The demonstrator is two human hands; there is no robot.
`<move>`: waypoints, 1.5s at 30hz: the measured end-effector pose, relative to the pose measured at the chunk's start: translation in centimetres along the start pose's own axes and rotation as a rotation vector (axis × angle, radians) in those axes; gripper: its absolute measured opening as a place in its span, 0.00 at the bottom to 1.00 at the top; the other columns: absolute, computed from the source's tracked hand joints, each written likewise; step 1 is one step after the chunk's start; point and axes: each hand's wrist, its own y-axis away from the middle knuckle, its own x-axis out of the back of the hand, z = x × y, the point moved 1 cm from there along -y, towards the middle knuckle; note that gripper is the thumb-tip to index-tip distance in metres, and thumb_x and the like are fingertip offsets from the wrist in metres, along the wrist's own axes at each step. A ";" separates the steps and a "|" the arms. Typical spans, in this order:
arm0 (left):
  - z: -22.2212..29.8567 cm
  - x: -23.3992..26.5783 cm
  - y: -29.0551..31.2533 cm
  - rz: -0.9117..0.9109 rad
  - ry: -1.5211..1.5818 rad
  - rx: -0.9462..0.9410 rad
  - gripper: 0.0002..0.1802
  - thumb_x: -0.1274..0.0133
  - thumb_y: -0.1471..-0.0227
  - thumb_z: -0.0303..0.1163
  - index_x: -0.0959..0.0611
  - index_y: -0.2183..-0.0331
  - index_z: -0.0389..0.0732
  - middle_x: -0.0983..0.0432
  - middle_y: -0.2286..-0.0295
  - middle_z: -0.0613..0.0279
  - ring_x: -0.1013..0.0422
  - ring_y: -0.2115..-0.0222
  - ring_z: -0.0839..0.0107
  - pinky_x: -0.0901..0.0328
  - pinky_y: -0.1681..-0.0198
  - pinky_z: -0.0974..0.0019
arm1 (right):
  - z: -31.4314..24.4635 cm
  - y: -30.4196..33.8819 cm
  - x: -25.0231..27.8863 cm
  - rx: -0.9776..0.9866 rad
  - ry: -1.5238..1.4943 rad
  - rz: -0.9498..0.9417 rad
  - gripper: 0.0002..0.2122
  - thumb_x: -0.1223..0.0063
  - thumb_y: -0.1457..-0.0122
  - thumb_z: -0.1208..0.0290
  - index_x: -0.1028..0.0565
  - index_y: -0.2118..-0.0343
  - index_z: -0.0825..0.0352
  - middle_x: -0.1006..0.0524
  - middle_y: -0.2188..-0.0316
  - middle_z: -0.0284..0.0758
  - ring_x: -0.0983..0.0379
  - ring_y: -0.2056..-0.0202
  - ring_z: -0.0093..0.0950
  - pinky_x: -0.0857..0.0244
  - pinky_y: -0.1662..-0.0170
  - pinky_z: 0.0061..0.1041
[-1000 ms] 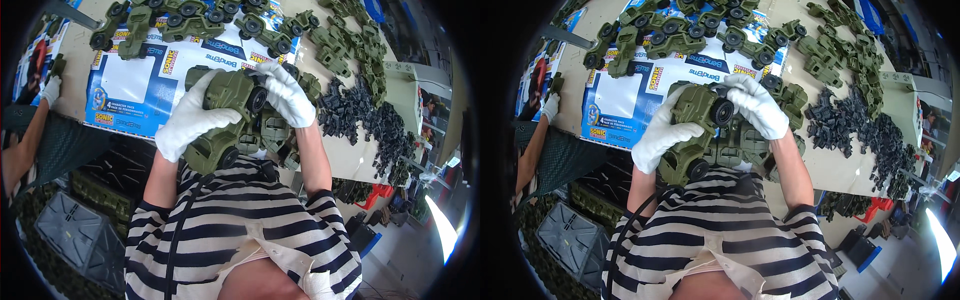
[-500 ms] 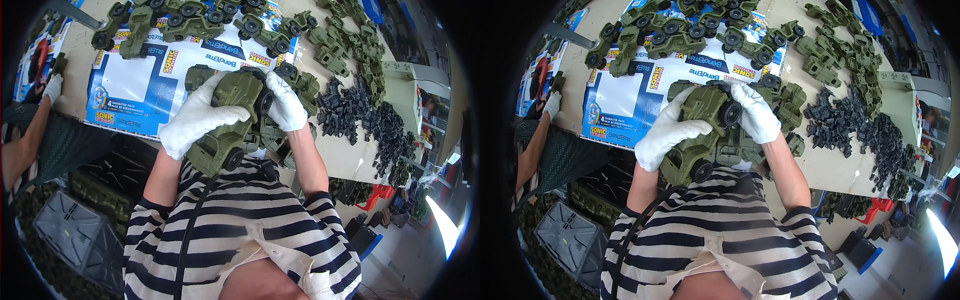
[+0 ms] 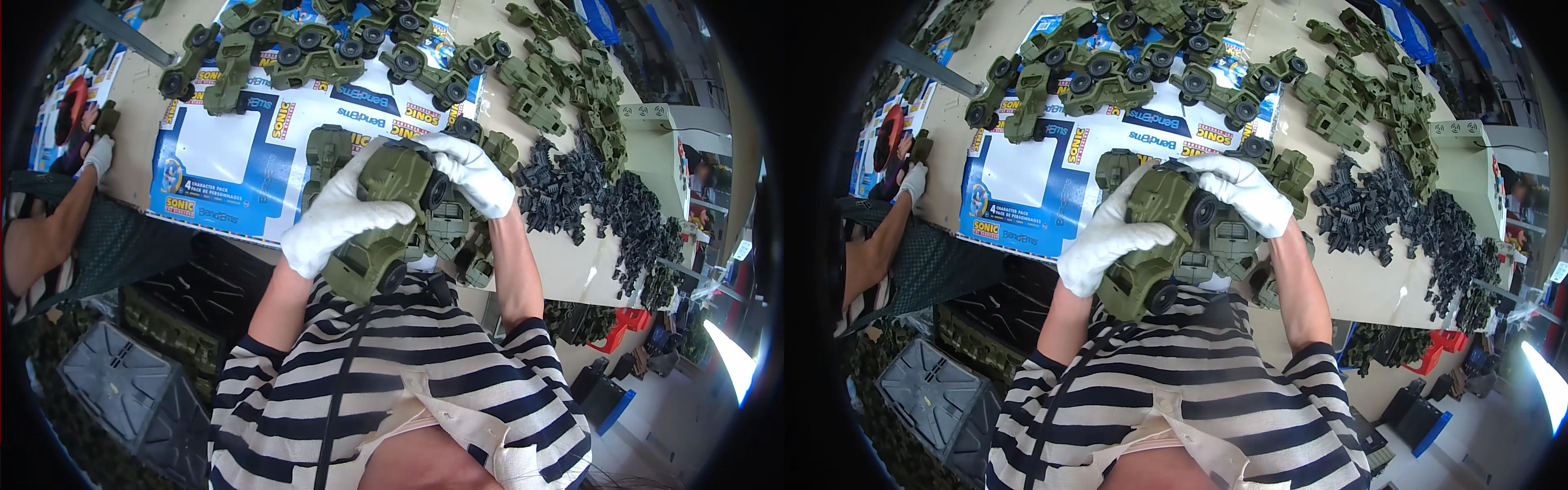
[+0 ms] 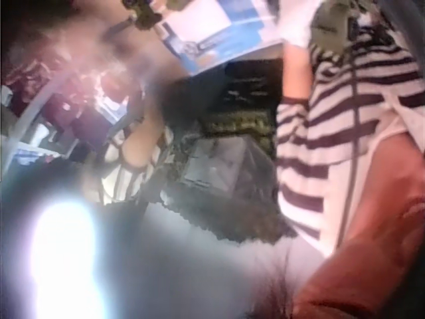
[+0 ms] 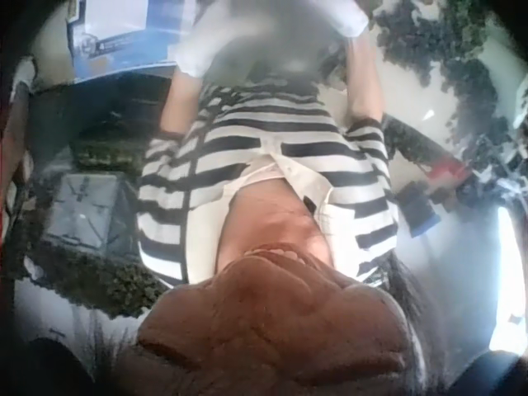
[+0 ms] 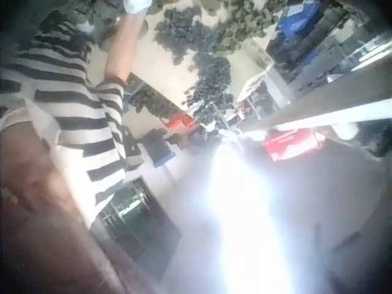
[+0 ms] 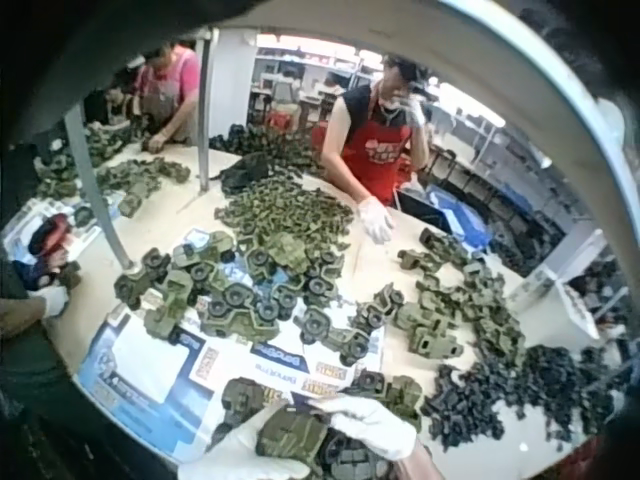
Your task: The person assembles green toy tank vehicles by hand, picking up chassis and wheels from a table and snapping them together. They place completed units into a blue bin and continue the process. At one point, they remove their gloves to adjust the camera strap before putting them back on to resume assembly.
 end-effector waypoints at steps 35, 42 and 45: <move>-4.8 0.1 -7.2 0.361 -0.928 -0.784 0.23 0.53 0.39 0.45 0.24 0.51 0.35 0.25 0.56 0.47 0.30 0.52 0.51 0.39 0.46 0.54 | 4.2 2.2 -3.9 0.527 1.058 0.916 0.14 0.42 0.47 0.74 0.25 0.56 0.67 0.22 0.59 0.42 0.26 0.54 0.42 0.35 0.49 0.36; -3.5 2.3 -25.5 0.716 -0.154 0.156 0.59 0.42 0.59 0.69 0.39 0.40 0.35 0.41 0.42 0.45 0.38 0.46 0.59 0.41 0.44 0.54 | 3.0 7.2 -0.5 0.569 1.140 1.161 0.14 0.39 0.50 0.77 0.24 0.58 0.64 0.20 0.60 0.38 0.25 0.54 0.40 0.34 0.50 0.36; -6.1 5.0 -33.8 1.116 -0.364 0.110 0.59 0.31 0.73 0.66 0.33 0.46 0.37 0.31 0.51 0.50 0.32 0.59 0.60 0.32 0.55 0.50 | 3.4 10.7 3.1 0.394 1.032 1.271 0.12 0.40 0.48 0.77 0.23 0.59 0.64 0.20 0.62 0.40 0.24 0.58 0.40 0.31 0.54 0.34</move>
